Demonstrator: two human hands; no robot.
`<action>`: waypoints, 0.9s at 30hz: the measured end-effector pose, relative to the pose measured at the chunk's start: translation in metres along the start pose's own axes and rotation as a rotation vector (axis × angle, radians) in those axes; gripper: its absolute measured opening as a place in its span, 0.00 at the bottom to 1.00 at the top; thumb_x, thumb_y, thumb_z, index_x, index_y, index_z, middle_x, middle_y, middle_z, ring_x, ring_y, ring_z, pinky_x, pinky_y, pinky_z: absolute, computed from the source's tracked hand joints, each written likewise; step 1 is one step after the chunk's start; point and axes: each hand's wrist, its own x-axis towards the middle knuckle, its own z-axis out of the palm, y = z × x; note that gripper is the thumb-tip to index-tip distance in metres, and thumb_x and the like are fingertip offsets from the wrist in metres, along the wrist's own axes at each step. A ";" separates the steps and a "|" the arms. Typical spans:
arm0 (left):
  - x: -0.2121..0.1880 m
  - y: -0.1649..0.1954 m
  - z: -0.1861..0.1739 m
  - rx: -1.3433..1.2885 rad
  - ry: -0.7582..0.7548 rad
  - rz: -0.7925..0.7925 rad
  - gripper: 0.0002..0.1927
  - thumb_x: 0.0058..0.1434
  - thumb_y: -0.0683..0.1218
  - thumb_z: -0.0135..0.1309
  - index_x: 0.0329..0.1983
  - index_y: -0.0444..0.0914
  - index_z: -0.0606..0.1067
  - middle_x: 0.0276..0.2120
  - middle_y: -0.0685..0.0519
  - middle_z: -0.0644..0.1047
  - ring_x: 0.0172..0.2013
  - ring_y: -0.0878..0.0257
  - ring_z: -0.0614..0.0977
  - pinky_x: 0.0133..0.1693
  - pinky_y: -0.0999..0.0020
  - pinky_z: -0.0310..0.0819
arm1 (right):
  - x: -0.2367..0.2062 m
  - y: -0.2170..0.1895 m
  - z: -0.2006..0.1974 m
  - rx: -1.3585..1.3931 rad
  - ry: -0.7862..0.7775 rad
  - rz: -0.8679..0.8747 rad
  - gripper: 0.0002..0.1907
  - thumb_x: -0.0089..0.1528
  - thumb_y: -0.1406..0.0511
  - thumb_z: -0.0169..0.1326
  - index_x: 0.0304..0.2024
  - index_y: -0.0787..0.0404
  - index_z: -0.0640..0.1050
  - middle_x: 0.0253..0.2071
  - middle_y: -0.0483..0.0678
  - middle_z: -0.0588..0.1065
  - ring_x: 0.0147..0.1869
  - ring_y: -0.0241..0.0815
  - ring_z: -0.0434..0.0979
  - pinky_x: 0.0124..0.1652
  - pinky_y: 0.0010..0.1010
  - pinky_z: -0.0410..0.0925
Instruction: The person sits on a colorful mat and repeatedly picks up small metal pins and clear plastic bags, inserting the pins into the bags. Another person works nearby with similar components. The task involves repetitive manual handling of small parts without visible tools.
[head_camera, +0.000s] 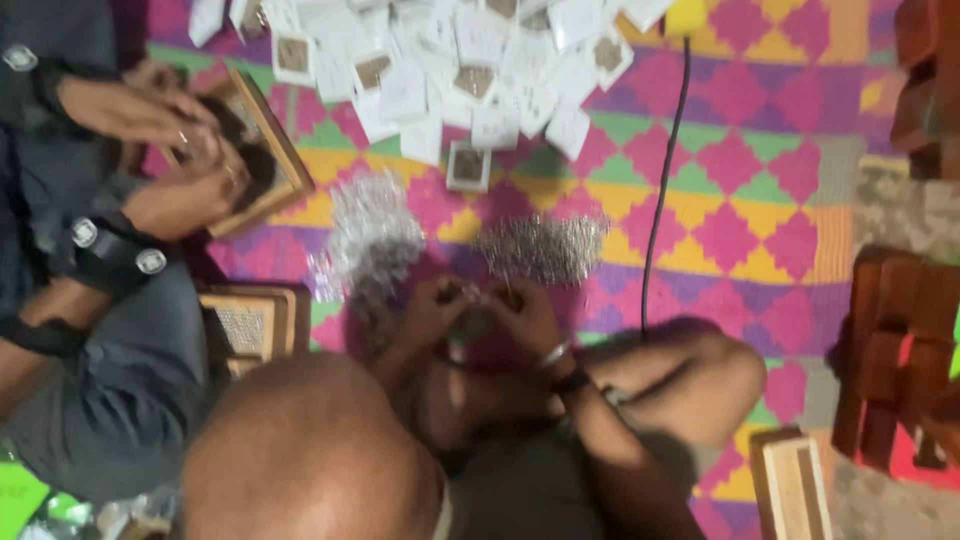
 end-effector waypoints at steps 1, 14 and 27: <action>-0.002 0.000 0.001 -0.003 -0.017 -0.007 0.08 0.62 0.42 0.61 0.43 0.35 0.81 0.33 0.54 0.83 0.33 0.69 0.81 0.38 0.72 0.76 | -0.003 0.000 -0.002 0.024 0.001 0.070 0.10 0.61 0.63 0.63 0.38 0.64 0.82 0.26 0.41 0.75 0.29 0.26 0.67 0.29 0.22 0.62; -0.008 0.023 0.004 -0.148 -0.066 -0.079 0.09 0.67 0.43 0.58 0.47 0.34 0.81 0.36 0.55 0.83 0.37 0.70 0.81 0.40 0.74 0.77 | -0.005 -0.017 -0.002 0.000 -0.088 0.034 0.08 0.63 0.64 0.62 0.39 0.64 0.82 0.26 0.37 0.74 0.29 0.24 0.66 0.28 0.21 0.60; -0.013 0.034 0.010 -0.410 -0.037 -0.220 0.04 0.63 0.37 0.58 0.41 0.33 0.76 0.35 0.50 0.81 0.34 0.62 0.83 0.35 0.66 0.83 | -0.011 -0.028 0.004 -0.010 -0.084 0.012 0.08 0.66 0.63 0.59 0.41 0.62 0.78 0.27 0.39 0.71 0.31 0.27 0.64 0.30 0.23 0.60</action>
